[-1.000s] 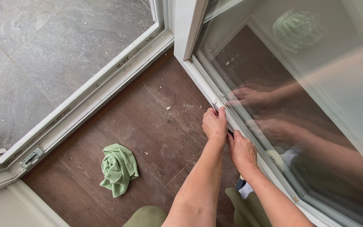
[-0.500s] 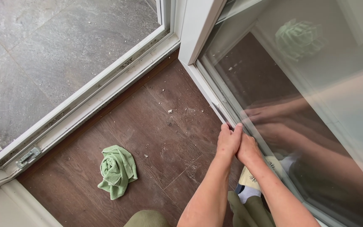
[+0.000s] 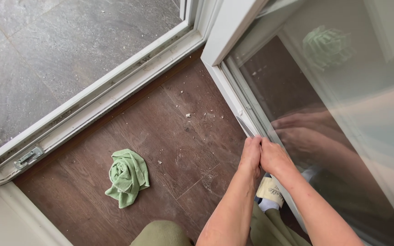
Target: The person kneels on the floor and cleans the bottom track of a sliding glass door using a green cloth and a knife to scrape debris. They then walk to a pile of cleaning supplies, pick up a yellow cloth, dip it into a bucket of soapy water, and wring it out.
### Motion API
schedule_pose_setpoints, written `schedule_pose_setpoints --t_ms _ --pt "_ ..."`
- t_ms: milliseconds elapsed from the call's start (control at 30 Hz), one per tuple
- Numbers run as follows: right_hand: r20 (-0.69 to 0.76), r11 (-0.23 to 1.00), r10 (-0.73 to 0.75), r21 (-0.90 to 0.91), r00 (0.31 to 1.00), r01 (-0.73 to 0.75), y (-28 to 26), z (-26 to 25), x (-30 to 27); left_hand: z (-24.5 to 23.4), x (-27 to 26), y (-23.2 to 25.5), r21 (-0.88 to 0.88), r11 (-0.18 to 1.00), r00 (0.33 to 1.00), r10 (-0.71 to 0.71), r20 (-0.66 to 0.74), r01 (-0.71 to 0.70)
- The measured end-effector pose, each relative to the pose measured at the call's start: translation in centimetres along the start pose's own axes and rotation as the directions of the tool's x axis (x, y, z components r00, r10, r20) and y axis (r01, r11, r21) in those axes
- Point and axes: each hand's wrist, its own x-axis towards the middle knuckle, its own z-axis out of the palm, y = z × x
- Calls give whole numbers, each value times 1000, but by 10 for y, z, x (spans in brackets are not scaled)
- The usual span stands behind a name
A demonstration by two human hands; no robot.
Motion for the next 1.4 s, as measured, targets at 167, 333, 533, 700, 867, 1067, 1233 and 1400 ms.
schedule_pose_setpoints --t_ms 167,333,533,700,867,1067,1233,1400 --pt "-25 1000 19 -21 1000 -19 -10 -13 -9 11 23 -21 -256 964 995 -60 77 78" --pt "-98 997 14 -74 995 -21 -14 -11 1 21 59 -34 -183 982 996 -35 83 50" --pt "-119 999 20 -25 993 -23 -33 -12 9 17 83 -26 -134 991 997 39 70 -29" --pt "-210 987 -108 -141 972 79 -70 -36 43 5 55 65 -259 935 958 274 90 -243" --pt "-33 952 -185 -254 982 171 -56 -19 11 -24 28 19 -317 880 930 368 -14 -353" --pt "-23 956 -130 -269 991 119 -30 -15 -20 -35 8 -27 -168 978 981 93 -172 -122" --pt "-209 993 -45 101 977 68 -15 -17 -25 -49 27 -3 -236 963 959 60 -276 -128" --pt "-219 993 -31 107 975 56 7 3 -23 -57 9 11 -68 994 953 64 -295 -87"
